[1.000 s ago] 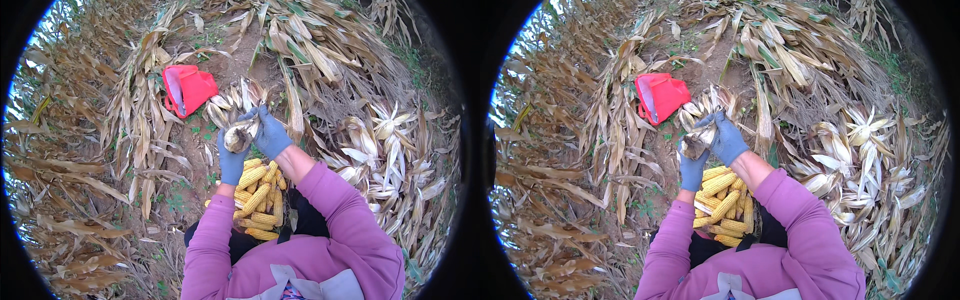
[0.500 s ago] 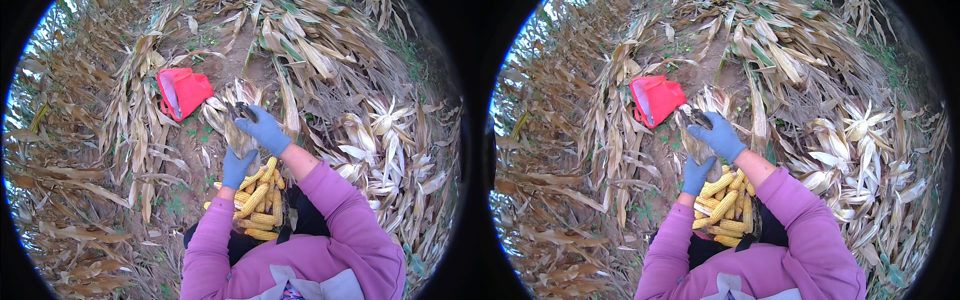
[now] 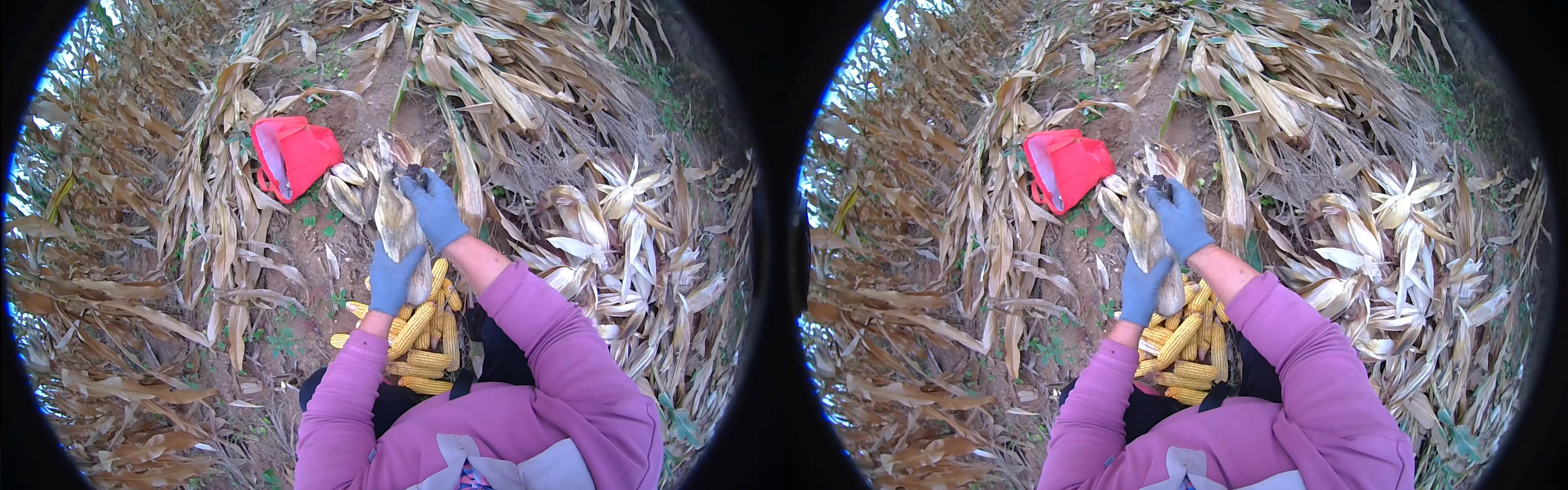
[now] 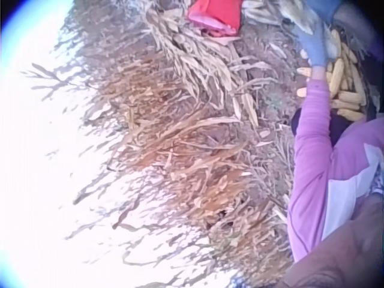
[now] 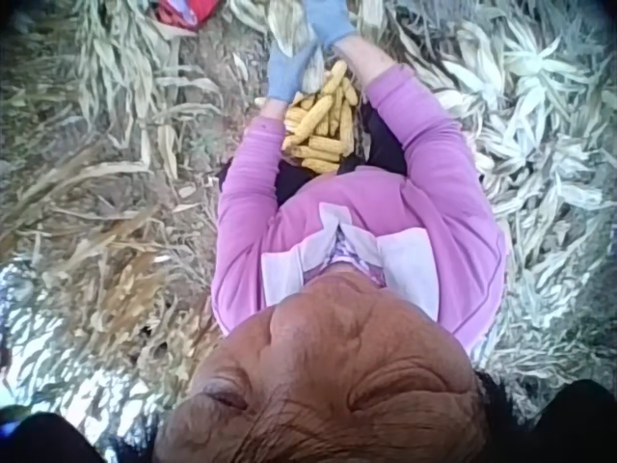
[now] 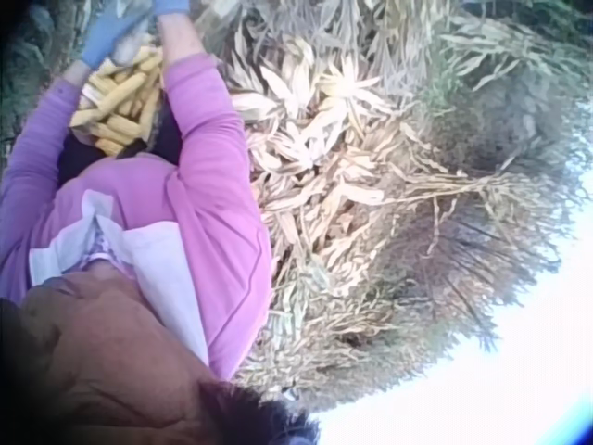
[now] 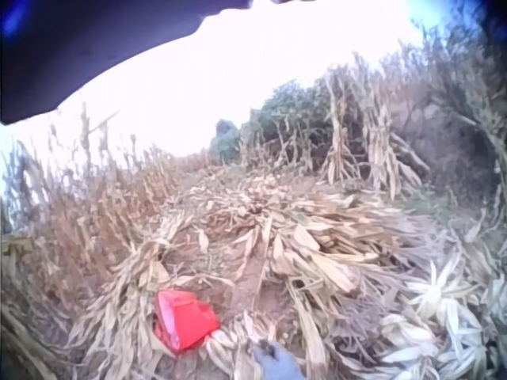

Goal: The person sits on the ground in a cornfield and shucks corn cobs by hand, removing the husks and placing the cleaned cobs into a pile on their lap. The husks are discarded to the side.

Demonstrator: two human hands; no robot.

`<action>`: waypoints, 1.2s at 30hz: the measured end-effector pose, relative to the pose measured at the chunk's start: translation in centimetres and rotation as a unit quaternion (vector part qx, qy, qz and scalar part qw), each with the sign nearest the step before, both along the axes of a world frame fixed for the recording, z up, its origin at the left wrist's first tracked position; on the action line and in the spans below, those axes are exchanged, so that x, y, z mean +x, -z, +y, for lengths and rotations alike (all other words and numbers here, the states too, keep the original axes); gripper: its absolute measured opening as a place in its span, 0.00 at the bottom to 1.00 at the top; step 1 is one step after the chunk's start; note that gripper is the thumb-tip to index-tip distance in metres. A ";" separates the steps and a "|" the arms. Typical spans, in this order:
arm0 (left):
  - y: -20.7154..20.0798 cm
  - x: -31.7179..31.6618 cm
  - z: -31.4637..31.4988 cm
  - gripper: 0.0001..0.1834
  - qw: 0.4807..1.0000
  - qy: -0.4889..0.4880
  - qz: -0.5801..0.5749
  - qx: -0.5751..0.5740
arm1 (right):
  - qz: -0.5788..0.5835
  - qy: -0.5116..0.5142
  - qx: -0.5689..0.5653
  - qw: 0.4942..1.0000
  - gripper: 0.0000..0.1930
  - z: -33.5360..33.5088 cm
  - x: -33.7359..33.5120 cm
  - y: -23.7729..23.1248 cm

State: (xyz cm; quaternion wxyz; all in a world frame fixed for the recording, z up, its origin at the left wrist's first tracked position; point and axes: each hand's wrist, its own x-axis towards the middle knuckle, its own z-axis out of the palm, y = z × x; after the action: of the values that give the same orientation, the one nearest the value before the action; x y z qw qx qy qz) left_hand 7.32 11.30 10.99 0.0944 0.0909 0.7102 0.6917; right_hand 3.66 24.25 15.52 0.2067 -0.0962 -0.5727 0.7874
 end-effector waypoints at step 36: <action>-1.8 -11.8 -16.5 0.28 0.910 -0.254 0.000 0.328 | -0.177 -0.301 0.485 0.801 0.22 0.7 1.8 4.4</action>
State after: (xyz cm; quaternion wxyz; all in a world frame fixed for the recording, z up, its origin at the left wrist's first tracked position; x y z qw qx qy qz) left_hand -4.48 -5.24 12.76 -0.1192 -0.0668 0.4427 0.8862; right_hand 5.48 24.92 11.16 -0.1264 0.0566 -0.9068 0.3982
